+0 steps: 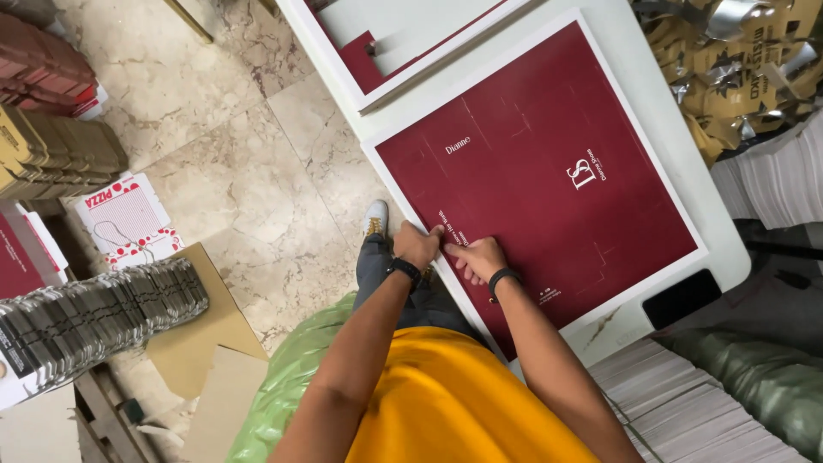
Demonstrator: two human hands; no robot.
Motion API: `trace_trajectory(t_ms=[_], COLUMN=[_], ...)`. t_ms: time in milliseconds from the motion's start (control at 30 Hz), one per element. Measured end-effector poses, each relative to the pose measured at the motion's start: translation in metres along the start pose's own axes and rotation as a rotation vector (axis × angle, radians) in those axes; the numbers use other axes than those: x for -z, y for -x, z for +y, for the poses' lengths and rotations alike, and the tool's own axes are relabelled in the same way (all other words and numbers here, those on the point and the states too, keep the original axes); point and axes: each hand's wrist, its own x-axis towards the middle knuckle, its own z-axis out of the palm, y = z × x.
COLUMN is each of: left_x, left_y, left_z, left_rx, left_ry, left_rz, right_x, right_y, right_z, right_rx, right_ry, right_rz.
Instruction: Stripping waste material from die-cut cardboard box templates and stacking them, likely for packaging coffee beans.
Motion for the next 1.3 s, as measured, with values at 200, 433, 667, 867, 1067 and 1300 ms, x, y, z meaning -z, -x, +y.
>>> trace_trajectory(t_ms=[200,433,667,867,1067,1300], left_x=[0.01,0.021,0.053,0.068,0.084,0.102], left_y=[0.027,0.089,0.074,-0.007,0.005,0.012], left_z=[0.008,0.034,0.059,0.033,0.059,0.079], left_rx=[-0.017,0.032,-0.019,-0.025,-0.061,-0.018], left_ry=[0.027,0.103,0.15,0.127,-0.008,0.047], left_rz=[-0.029,-0.033,-0.078,0.076,-0.067,-0.22], right_x=[0.006,-0.004,0.006,-0.003,-0.02,-0.006], right_y=[0.016,0.0,0.017,-0.014,-0.044,-0.061], right_z=[-0.021,0.002,-0.016,0.019,-0.087,-0.132], right_rx=[-0.101,-0.135,-0.078,-0.105,-0.03,-0.123], right_ry=[-0.096,-0.14,-0.163,-0.376,-0.307,-0.138], right_rz=[0.02,0.057,0.006,0.115,0.102,0.005])
